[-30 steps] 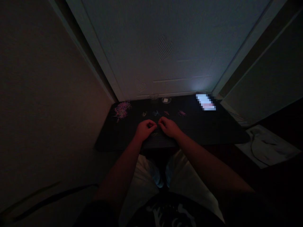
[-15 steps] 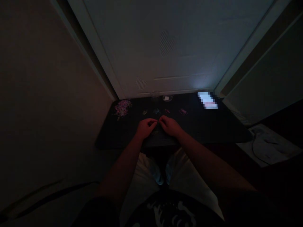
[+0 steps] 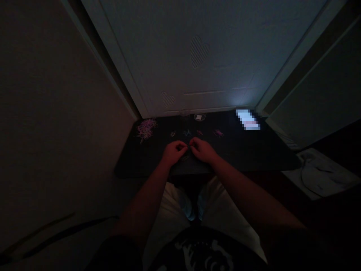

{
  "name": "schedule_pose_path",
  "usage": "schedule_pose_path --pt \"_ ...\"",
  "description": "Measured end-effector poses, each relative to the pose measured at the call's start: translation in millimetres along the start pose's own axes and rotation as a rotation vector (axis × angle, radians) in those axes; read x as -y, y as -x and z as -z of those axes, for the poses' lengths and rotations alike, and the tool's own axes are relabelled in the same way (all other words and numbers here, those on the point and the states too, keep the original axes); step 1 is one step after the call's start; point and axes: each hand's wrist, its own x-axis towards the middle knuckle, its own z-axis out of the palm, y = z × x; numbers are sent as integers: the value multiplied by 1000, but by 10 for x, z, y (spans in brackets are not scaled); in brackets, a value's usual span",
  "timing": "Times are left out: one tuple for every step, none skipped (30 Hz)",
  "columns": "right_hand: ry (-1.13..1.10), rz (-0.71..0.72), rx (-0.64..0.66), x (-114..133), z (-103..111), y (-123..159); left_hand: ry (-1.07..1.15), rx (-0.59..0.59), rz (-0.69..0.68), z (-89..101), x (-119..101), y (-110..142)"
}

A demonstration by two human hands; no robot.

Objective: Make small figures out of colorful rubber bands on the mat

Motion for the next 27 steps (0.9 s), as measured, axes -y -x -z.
schedule_pose_path --pt "-5 -2 -1 -4 -4 -1 -3 -4 2 -1 -2 0" --pt "-5 -3 0 -8 -7 -2 -7 -8 4 -3 -4 0" --pt "-1 -4 2 -12 -9 -5 -12 -9 5 -4 -6 0" --pt "5 -1 2 -15 -11 -7 -15 -11 7 -6 -7 0" --pt "13 4 1 -17 -12 -10 -15 -15 9 -8 -7 0" --pt "19 12 1 -18 -12 -13 -12 -20 11 -9 -7 1" --pt "24 20 0 -18 -12 -15 -10 -24 13 -10 -5 1" --pt "27 23 -2 -19 -12 -17 -10 -27 13 -10 -3 2" --pt "29 22 -5 -19 -12 -18 -12 -29 14 -10 -1 2" --pt "28 18 -7 -18 -13 -19 -17 -28 16 -9 1 3" --pt "26 13 -10 -18 -14 -19 -23 -25 18 -9 3 3" --pt "23 8 -14 -18 -15 -19 -29 -21 22 -8 4 3" --pt "18 6 -15 -17 -16 -18 -32 -20 25 -8 6 3" --pt "12 5 -16 -17 -17 -18 -32 -20 27 -8 8 3" --pt "7 6 -15 -16 -17 -17 -31 -19 25 -9 10 3" --pt "3 5 -14 -16 -16 -16 -30 -18 22 -11 12 3" --pt "0 3 -11 -17 -16 -16 -31 -17 20 -12 14 3" --pt "-2 2 -9 -17 -15 -15 -33 -16 17 -13 16 3" --pt "-3 2 -10 -19 -15 -15 -34 -14 13 -14 17 3" --pt "-2 4 -12 -21 -15 -14 -35 -12 10 -14 18 3" --pt "-1 8 -14 -24 -15 -14 -35 -10 8 -13 18 3" --pt "0 13 -16 -27 -16 -14 -33 -8 6 -12 17 4" --pt "1 19 -16 -29 -16 -15 -30 -5 3 -11 15 4" --pt "2 23 -15 -30 -16 -15 -26 -1 0 -9 12 5" --pt "1 25 -13 -29 -16 -15 -22 1 -2 -7 9 6" --pt "0 26 -9 -26 -14 -14 -19 2 -4 -6 5 6" --pt "0 24 -8 -22 -11 -13 -16 1 -5 -4 0 7"
